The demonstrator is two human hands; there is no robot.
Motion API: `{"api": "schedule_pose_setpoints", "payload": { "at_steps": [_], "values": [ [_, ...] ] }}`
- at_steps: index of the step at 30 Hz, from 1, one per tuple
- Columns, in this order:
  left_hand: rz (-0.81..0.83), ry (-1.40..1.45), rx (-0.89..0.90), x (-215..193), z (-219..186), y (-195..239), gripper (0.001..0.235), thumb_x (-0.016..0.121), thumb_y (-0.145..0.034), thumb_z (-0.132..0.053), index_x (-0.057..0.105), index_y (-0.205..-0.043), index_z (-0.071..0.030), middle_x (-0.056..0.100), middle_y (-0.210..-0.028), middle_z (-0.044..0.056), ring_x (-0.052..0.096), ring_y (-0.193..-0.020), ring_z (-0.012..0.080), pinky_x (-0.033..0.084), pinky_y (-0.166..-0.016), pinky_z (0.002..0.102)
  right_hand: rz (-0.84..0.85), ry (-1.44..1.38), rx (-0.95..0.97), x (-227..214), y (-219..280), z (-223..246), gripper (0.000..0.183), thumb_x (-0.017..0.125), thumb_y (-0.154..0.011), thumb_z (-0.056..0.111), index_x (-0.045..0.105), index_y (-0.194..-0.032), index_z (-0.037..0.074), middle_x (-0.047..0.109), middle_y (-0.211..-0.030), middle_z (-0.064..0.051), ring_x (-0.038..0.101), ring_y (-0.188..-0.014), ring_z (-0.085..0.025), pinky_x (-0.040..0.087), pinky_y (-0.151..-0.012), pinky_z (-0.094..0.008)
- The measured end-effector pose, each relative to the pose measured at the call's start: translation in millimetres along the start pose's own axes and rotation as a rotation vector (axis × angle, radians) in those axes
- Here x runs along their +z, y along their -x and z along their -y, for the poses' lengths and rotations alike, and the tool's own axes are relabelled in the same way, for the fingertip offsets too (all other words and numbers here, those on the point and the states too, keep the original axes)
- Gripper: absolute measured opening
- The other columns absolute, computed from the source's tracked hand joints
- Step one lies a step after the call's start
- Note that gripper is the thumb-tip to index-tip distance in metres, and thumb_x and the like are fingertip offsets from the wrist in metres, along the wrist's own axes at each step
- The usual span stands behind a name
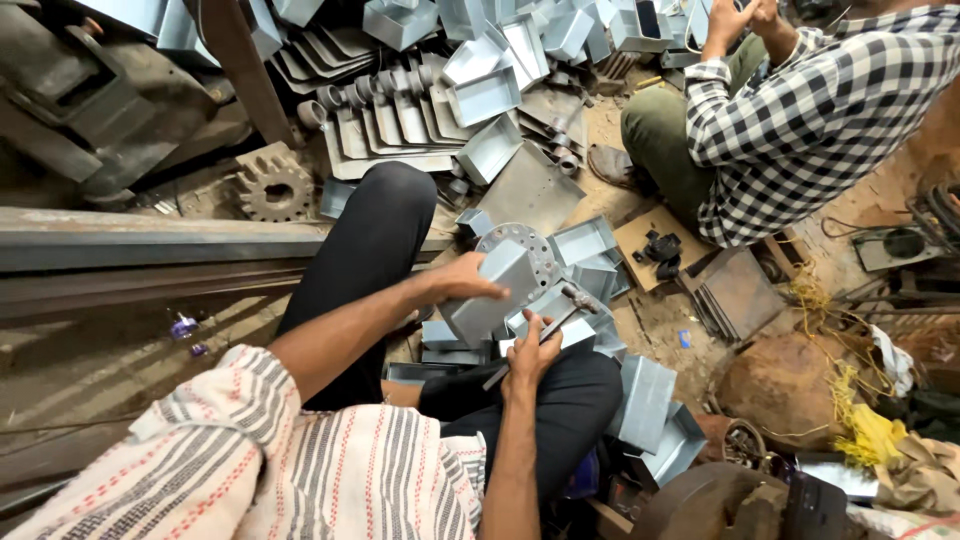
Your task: The person assembles metal parts by positioning a circular metal plate with holes over a stack of rectangular metal boxes and striking it with a hammer to secure it.
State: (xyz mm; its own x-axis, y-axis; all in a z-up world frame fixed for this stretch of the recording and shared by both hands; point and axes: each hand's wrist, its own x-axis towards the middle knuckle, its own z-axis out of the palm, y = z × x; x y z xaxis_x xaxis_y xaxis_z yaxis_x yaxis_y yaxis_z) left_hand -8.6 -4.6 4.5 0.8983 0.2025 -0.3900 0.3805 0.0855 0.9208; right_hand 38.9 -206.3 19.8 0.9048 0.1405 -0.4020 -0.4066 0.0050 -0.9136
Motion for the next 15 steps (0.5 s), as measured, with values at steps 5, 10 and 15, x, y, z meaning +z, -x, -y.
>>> {"api": "schedule_pose_setpoints", "payload": {
  "at_steps": [5,10,15],
  "values": [
    [0.104,0.246,-0.237,10.3,-17.6,18.3,0.087,0.059,-0.085,-0.069,0.061,-0.136,0.002,0.072,-0.115,0.019,0.072,-0.095,0.0252,0.056,-0.076,0.038,0.128,-0.093,0.083,-3.0,1.5,7.3,0.031,0.068,-0.098,0.034,0.056,-0.117,0.014,0.064,-0.088,0.002,0.047,-0.049,-0.004,0.028,-0.038,-0.02],
    [0.166,0.314,-0.345,16.6,-13.8,19.2,0.095,0.047,-0.087,-0.075,0.05,-0.146,-0.001,0.067,-0.124,0.027,0.073,-0.106,0.0364,0.058,-0.084,0.046,0.245,-0.256,0.054,-10.4,0.9,7.2,0.035,0.073,-0.099,0.033,0.057,-0.123,0.014,0.063,-0.091,0.003,0.046,-0.05,0.0,0.028,-0.039,-0.017],
    [0.239,0.078,-0.424,29.7,-14.9,29.7,0.106,0.054,-0.073,-0.082,0.051,-0.15,-0.009,0.053,-0.14,0.021,0.054,-0.124,0.0387,0.045,-0.094,0.062,0.212,-0.4,0.085,-17.7,-14.5,-11.8,0.051,0.079,-0.091,0.021,0.044,-0.127,0.021,0.046,-0.07,0.007,0.035,-0.043,0.0,0.023,-0.036,-0.019]
  ]
}}
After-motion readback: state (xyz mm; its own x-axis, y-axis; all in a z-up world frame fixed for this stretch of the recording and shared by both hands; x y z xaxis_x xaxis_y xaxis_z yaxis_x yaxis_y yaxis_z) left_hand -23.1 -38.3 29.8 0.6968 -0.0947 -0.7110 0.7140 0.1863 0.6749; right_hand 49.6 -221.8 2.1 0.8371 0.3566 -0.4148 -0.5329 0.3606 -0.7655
